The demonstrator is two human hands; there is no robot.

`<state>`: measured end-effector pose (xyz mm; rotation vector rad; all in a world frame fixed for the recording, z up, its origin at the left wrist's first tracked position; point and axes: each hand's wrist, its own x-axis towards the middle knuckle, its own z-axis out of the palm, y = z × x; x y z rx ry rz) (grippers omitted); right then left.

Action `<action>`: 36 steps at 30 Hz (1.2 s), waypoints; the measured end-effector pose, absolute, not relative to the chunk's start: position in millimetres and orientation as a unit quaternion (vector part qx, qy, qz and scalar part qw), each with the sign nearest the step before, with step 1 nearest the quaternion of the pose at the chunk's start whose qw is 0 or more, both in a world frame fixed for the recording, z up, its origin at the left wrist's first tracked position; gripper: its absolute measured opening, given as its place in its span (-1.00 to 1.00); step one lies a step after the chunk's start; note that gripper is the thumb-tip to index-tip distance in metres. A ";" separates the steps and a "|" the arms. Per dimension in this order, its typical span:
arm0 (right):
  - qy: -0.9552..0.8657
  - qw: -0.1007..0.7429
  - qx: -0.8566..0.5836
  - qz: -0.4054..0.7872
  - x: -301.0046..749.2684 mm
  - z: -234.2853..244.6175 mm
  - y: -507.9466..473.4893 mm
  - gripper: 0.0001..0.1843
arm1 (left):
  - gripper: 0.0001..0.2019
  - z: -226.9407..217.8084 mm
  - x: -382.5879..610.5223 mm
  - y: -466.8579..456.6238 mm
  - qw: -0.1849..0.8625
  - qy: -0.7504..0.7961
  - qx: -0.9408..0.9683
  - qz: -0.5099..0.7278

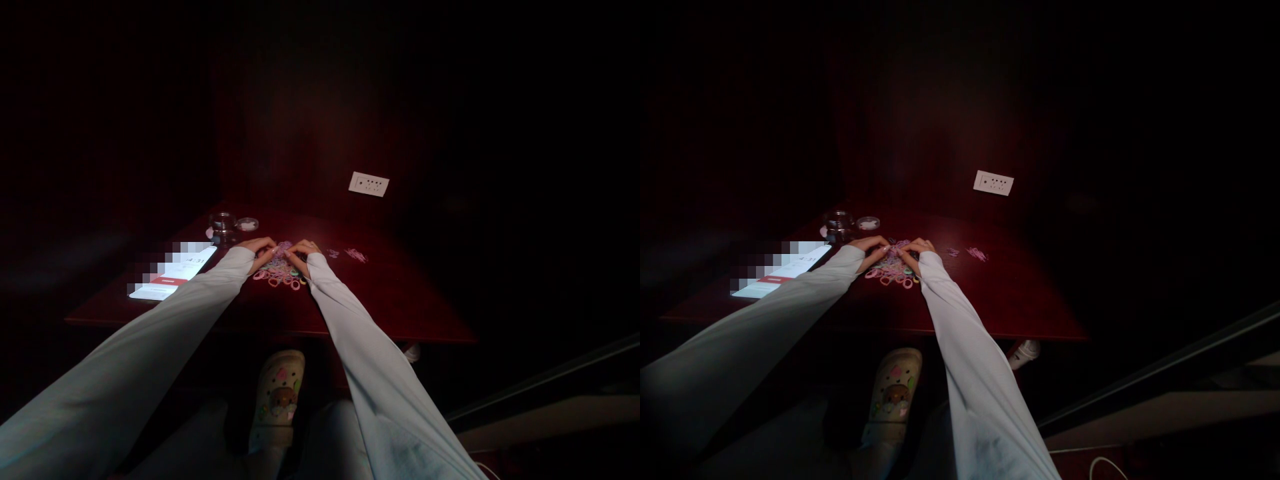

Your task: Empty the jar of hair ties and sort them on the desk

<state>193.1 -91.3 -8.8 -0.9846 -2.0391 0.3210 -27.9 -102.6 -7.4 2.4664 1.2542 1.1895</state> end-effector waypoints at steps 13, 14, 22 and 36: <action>-0.798 0.426 -0.407 0.125 187.7 -18.3 -81.0 -0.83 | -0.67 1.1 -27.1 -110.7 0.069 0.401 0.831 0.380; -0.797 0.429 -0.406 0.125 187.7 -17.8 -81.6 -0.83 | -0.68 1.4 -27.1 -110.8 0.067 0.399 0.832 0.381; -0.797 0.435 -0.396 0.138 191.8 -7.6 -91.9 -0.83 | -0.68 -1.8 -27.3 -106.1 0.049 0.382 0.836 0.390; -0.793 0.434 -0.401 0.145 192.5 -3.1 -94.4 -0.86 | -0.67 -4.2 -28.5 -102.3 0.064 0.373 0.838 0.394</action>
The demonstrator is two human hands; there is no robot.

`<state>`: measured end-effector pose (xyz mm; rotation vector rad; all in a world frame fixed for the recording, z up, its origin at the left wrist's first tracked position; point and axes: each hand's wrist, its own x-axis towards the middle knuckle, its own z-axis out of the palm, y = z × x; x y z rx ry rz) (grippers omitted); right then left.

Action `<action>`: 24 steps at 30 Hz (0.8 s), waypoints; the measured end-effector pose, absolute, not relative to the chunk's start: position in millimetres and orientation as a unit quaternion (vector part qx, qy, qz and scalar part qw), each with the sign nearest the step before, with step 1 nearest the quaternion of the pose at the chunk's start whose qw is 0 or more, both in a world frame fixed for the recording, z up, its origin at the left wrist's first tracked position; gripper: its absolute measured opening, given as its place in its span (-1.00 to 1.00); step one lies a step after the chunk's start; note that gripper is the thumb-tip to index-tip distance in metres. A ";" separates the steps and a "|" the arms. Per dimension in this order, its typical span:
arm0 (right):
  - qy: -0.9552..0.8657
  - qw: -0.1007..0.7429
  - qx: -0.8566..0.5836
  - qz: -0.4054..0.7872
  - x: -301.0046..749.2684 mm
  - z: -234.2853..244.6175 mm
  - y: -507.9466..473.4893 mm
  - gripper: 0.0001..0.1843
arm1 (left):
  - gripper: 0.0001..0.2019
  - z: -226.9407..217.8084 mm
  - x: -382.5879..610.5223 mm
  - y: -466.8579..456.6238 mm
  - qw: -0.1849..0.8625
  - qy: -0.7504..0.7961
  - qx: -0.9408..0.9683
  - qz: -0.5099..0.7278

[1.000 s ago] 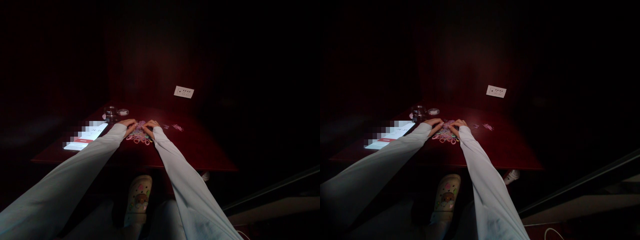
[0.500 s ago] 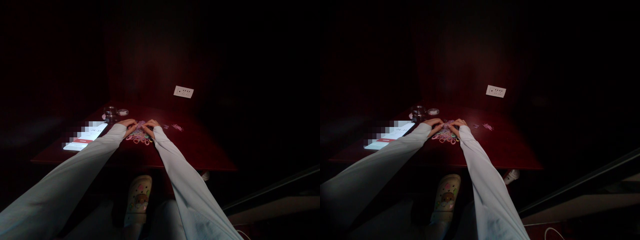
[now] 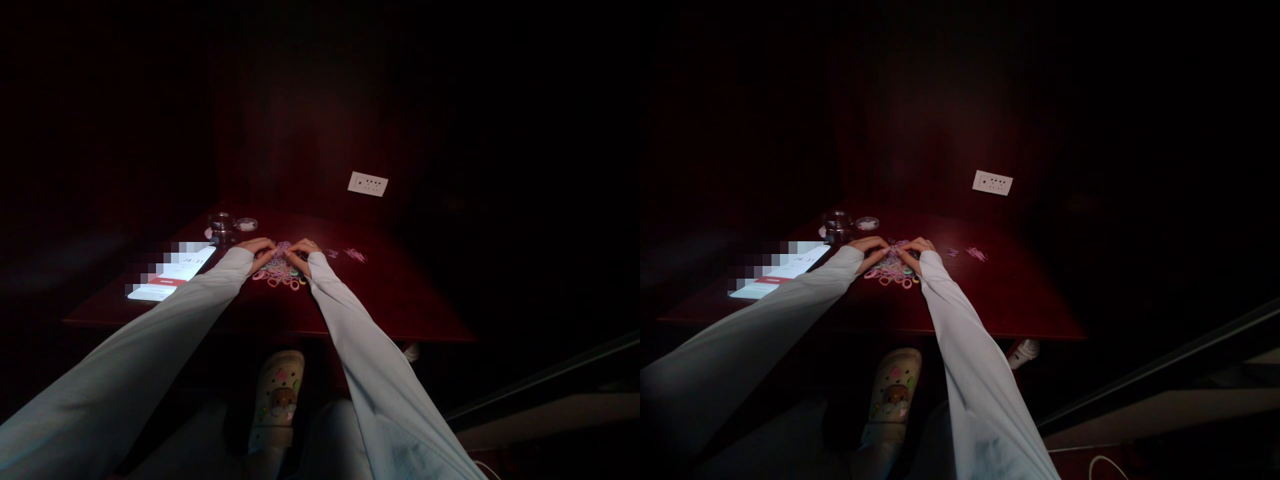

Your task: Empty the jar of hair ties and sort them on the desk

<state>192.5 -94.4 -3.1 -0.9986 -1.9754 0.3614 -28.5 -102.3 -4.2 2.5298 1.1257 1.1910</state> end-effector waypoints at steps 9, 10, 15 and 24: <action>-0.788 0.442 -0.397 0.160 193.5 -2.5 -93.9 -0.87 | -0.67 -4.2 -29.0 -101.6 0.070 0.368 0.841 0.391; -0.787 0.442 -0.398 0.162 193.5 -2.5 -94.0 -0.87 | -0.67 -4.5 -29.0 -101.2 0.070 0.368 0.841 0.392; -0.785 0.449 -0.392 0.169 194.2 -4.0 -93.5 -0.82 | -0.68 -6.3 -29.2 -98.9 0.069 0.369 0.838 0.397; -0.775 0.456 -0.407 0.158 193.7 -8.3 -88.9 -0.72 | -0.66 -6.0 -28.9 -99.0 0.071 0.374 0.836 0.396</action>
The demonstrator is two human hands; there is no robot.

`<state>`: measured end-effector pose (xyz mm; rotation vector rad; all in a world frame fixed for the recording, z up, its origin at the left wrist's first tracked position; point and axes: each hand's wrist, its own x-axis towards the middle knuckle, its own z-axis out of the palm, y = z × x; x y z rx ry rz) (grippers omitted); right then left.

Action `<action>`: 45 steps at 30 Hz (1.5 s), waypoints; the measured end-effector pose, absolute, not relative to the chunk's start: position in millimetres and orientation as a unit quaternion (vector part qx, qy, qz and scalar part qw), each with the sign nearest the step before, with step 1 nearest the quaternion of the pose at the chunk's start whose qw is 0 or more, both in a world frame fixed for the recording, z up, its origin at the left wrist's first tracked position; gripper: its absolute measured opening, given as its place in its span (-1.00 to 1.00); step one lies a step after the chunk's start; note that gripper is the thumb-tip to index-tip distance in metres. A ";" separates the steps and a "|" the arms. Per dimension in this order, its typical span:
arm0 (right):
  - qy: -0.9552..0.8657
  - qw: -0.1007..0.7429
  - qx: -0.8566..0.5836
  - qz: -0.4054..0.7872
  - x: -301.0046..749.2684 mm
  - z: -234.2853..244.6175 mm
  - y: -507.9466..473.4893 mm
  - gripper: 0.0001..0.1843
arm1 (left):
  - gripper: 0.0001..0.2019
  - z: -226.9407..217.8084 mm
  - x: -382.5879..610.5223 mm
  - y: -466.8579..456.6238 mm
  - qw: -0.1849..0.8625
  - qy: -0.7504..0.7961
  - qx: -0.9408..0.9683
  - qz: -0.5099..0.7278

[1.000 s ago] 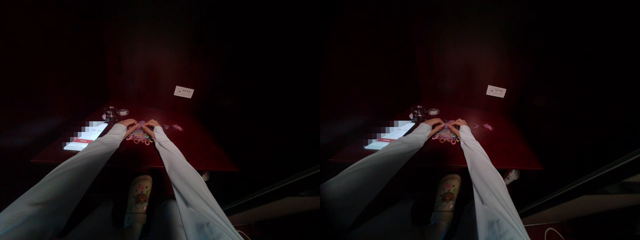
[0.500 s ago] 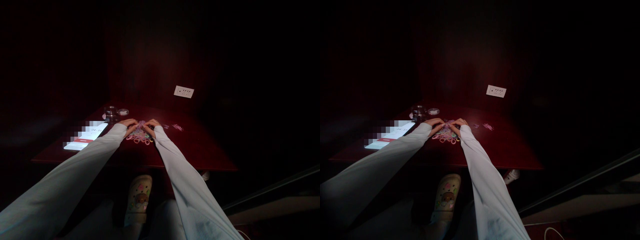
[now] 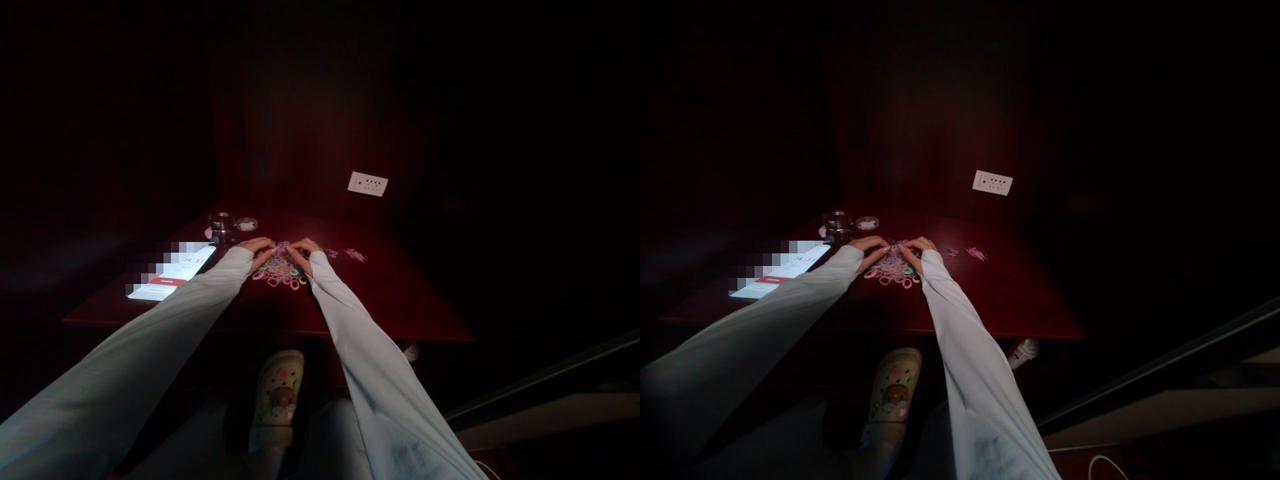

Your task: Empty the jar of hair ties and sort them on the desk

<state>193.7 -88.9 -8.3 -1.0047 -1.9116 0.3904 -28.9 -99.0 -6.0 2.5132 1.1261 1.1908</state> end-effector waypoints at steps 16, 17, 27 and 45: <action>-0.787 0.440 -0.403 0.159 195.2 -5.9 -89.2 -0.81 | -0.68 -1.8 -28.9 -102.0 0.077 0.363 0.840 0.396; -0.786 0.442 -0.402 0.161 195.2 -6.5 -89.0 -0.82 | -0.68 -2.0 -28.8 -102.2 0.078 0.365 0.839 0.397; -0.774 0.454 -0.411 0.159 197.6 -6.8 -88.5 -0.80 | -0.66 -1.8 -26.9 -104.9 0.080 0.394 0.826 0.396; -0.481 0.395 -0.780 -0.059 310.2 12.6 -102.0 -0.69 | -0.58 -2.4 -29.1 -103.2 0.057 0.416 0.835 0.356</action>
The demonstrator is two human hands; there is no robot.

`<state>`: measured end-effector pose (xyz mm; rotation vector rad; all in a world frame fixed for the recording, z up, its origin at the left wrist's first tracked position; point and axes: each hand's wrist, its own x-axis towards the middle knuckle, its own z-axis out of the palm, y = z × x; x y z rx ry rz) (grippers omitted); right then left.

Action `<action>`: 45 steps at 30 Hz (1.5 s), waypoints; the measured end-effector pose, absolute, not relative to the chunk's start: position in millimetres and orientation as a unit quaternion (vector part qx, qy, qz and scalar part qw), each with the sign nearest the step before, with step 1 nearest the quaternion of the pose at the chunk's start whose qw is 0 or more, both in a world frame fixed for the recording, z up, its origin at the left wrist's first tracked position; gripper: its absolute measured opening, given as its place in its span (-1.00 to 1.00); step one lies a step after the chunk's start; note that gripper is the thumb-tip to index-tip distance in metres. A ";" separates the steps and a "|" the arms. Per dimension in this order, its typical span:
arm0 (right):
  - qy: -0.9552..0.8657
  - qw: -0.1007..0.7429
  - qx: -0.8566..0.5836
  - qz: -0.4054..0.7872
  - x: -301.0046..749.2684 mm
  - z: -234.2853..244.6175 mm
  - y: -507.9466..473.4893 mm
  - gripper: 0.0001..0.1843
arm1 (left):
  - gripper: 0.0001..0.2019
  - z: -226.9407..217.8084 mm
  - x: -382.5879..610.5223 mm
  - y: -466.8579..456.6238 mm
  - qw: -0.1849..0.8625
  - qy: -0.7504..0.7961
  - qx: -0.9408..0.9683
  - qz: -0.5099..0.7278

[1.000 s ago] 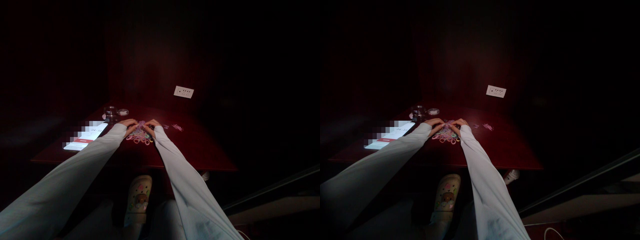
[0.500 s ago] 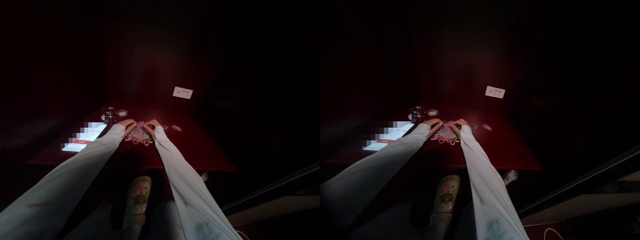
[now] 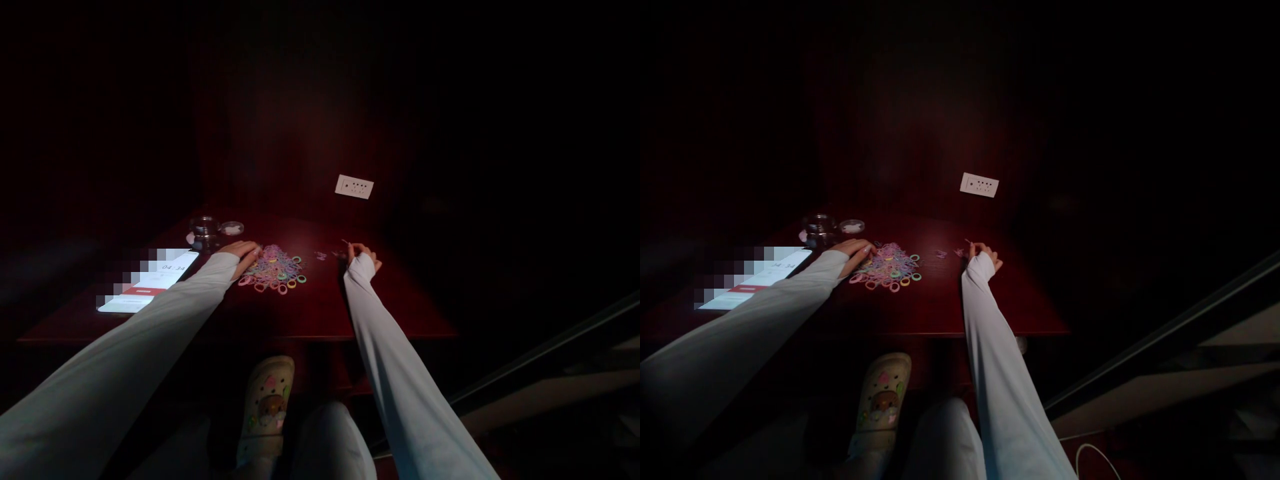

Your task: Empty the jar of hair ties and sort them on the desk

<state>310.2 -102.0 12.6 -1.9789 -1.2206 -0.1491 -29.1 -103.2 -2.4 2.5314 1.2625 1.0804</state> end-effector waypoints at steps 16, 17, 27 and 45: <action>-0.451 0.348 -0.822 -0.006 330.1 8.3 -107.9 -0.56 | -0.57 -3.8 -28.5 -102.2 0.059 0.406 0.836 0.364; -0.449 0.360 -0.817 -0.009 330.9 7.0 -106.8 -0.55 | -0.57 -3.6 -28.3 -102.4 0.059 0.408 0.835 0.365; -0.616 0.374 -0.687 -0.094 291.1 5.1 -99.6 -0.62 | -0.62 -10.4 -33.1 -88.9 0.023 0.432 0.809 0.399; -0.796 0.293 -0.523 0.079 183.9 1.3 -108.4 -0.54 | -0.70 -18.2 -40.0 -74.5 0.019 0.466 0.785 0.408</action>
